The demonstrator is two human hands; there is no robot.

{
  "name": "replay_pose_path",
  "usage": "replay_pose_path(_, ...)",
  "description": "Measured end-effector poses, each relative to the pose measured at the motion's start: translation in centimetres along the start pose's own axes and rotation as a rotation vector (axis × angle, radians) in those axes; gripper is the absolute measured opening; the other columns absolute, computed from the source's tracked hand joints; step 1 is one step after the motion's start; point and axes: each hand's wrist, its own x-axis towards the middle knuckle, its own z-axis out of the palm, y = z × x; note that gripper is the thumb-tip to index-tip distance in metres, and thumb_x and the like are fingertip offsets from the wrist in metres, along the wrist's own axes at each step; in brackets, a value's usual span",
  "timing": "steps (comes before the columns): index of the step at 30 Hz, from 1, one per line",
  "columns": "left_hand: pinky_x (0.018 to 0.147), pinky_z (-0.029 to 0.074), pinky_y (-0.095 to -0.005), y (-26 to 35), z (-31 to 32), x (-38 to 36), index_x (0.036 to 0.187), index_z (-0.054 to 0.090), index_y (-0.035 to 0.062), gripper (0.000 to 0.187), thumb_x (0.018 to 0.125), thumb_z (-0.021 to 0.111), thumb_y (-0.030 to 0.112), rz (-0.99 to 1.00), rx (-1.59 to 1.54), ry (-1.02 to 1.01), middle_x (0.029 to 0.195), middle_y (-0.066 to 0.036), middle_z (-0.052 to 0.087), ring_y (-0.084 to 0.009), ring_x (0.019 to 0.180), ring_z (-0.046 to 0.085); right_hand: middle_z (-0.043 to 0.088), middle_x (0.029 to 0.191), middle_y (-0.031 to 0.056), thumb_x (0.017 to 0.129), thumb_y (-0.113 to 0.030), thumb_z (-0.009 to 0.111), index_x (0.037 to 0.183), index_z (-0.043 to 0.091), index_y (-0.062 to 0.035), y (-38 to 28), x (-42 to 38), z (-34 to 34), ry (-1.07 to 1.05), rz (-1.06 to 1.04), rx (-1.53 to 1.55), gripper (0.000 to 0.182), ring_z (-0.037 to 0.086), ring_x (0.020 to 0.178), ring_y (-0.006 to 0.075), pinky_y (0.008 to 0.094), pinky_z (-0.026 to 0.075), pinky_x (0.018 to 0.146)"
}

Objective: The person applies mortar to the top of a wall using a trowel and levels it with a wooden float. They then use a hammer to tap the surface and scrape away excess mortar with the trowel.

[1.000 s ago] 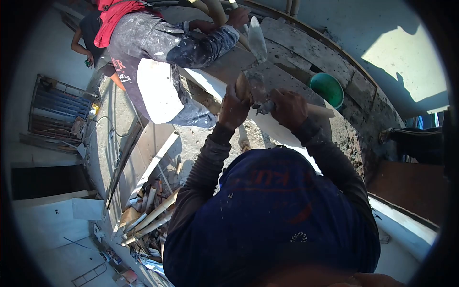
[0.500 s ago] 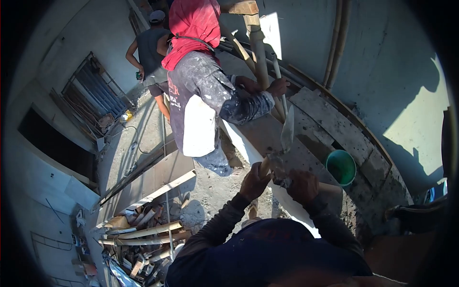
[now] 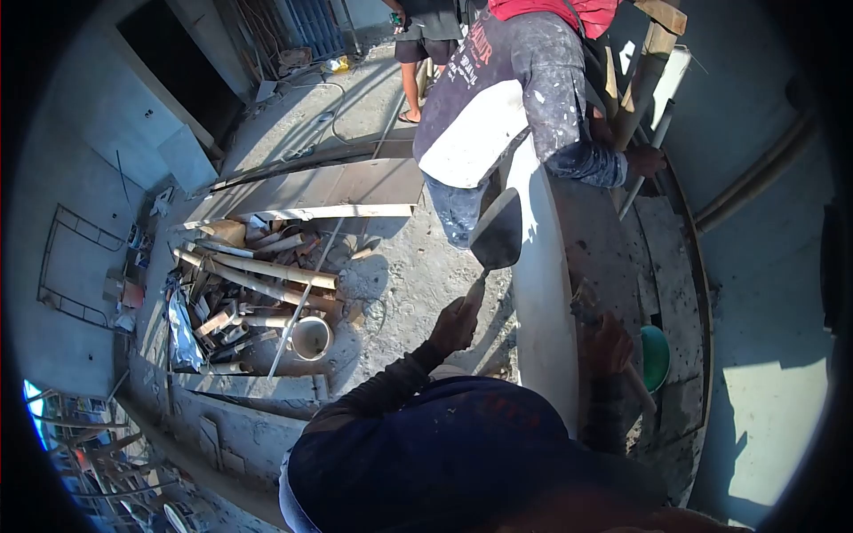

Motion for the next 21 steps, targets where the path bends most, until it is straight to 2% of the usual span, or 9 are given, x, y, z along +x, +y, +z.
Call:
replay_pose_path(2,0.038,0.038,-0.0266,-1.6,-1.1,-0.7,0.099,0.057,0.0083,0.045,0.099,0.041,0.05,-0.114,-0.152,0.0,0.061,0.0,0.05,-0.0101,0.044,0.046,0.065,0.079,0.0122,0.078,-0.02,0.062,0.09,0.063,-0.0107,1.3,-0.5,0.7,-0.096,0.053,-0.04,0.016,0.064,0.075,0.0337,0.0462,0.05,0.068)
replay_pose_path(4,0.038,0.038,-0.0264,-3.0,-1.5,-1.2,0.098,0.057,0.0086,0.043,0.098,0.042,0.049,-0.155,-0.224,0.022,0.061,-0.001,0.05,-0.0102,0.044,0.046,0.066,0.082,0.0168,0.078,-0.034,0.066,0.093,0.064,-0.0088,1.4,-1.1,1.5,-0.028,0.033,-0.134,0.03,0.063,0.079,0.04,0.0494,0.048,0.067)
replay_pose_path(7,0.04,0.039,-0.0263,-5.1,-2.9,-3.3,0.09,0.056,0.0082,0.039,0.096,0.051,0.046,-0.102,-0.203,0.005,0.062,-0.001,0.051,-0.0103,0.044,0.047,0.066,0.082,0.0136,0.076,-0.026,0.067,0.093,0.063,-0.009,-1.1,-0.7,-0.9,-0.208,0.109,-0.078,0.024,0.064,0.081,0.0353,0.0462,0.05,0.071)
replay_pose_path(9,0.043,0.042,-0.0287,-5.6,-4.0,-4.9,0.085,0.055,0.0069,0.044,0.09,0.06,0.05,0.016,0.227,0.098,0.062,-0.004,0.053,-0.0116,0.047,0.05,0.066,0.083,0.0138,0.076,-0.028,0.068,0.093,0.063,-0.0085,-3.4,-1.0,-1.9,-0.246,0.059,-0.073,0.026,0.064,0.081,0.0357,0.046,0.05,0.071)
replay_pose_path(10,0.049,0.046,-0.0326,-5.6,-4.9,-6.1,0.083,0.055,0.0029,0.047,0.086,0.065,0.049,-0.026,0.331,0.13,0.065,-0.007,0.055,-0.0145,0.053,0.055,0.065,0.083,0.014,0.076,-0.029,0.069,0.093,0.063,-0.008,-4.5,-1.6,-2.5,-0.275,0.041,-0.068,0.028,0.064,0.081,0.036,0.0458,0.05,0.071)
replay_pose_path(15,0.063,0.05,-0.0378,-12.6,-11.0,-12.2,0.102,0.057,-0.0015,0.059,0.077,0.072,0.049,-0.002,0.476,0.381,0.079,-0.015,0.062,-0.0214,0.07,0.063,0.065,0.083,0.0139,0.078,-0.031,0.069,0.092,0.063,-0.0081,-12.6,-6.2,-4.0,-0.527,-0.261,0.144,0.027,0.065,0.081,0.0358,0.0449,0.05,0.07)
replay_pose_path(16,0.058,0.051,-0.0374,-12.9,-12.5,-13.6,0.111,0.056,-0.0022,0.065,0.074,0.074,0.048,0.205,0.663,0.401,0.08,-0.015,0.063,-0.022,0.066,0.064,0.066,0.083,0.0145,0.077,-0.034,0.069,0.092,0.063,-0.008,-14.1,-7.1,-3.5,-0.664,-0.291,0.077,0.03,0.065,0.081,0.0358,0.0452,0.051,0.071)
replay_pose_path(17,0.049,0.051,-0.0358,-13.4,-13.2,-15.0,0.114,0.054,-0.0031,0.067,0.073,0.076,0.046,-0.319,0.225,0.446,0.079,-0.015,0.062,-0.0217,0.057,0.062,0.067,0.082,0.0151,0.076,-0.037,0.069,0.092,0.064,-0.008,-15.4,-7.9,-2.8,-0.8,-0.322,0.005,0.033,0.065,0.082,0.0358,0.0455,0.051,0.071)
replay_pose_path(21,0.042,0.047,-0.0347,-19.8,-18.0,-20.2,0.1,0.056,-0.0047,0.05,0.077,0.075,0.036,-0.388,0.017,0.615,0.07,-0.01,0.061,-0.0181,0.052,0.059,0.068,0.083,0.017,0.074,-0.041,0.069,0.093,0.064,-0.0071,-17.5,-12.3,2.8,-1.044,-0.446,-0.051,0.039,0.066,0.084,0.0358,0.0463,0.052,0.073)
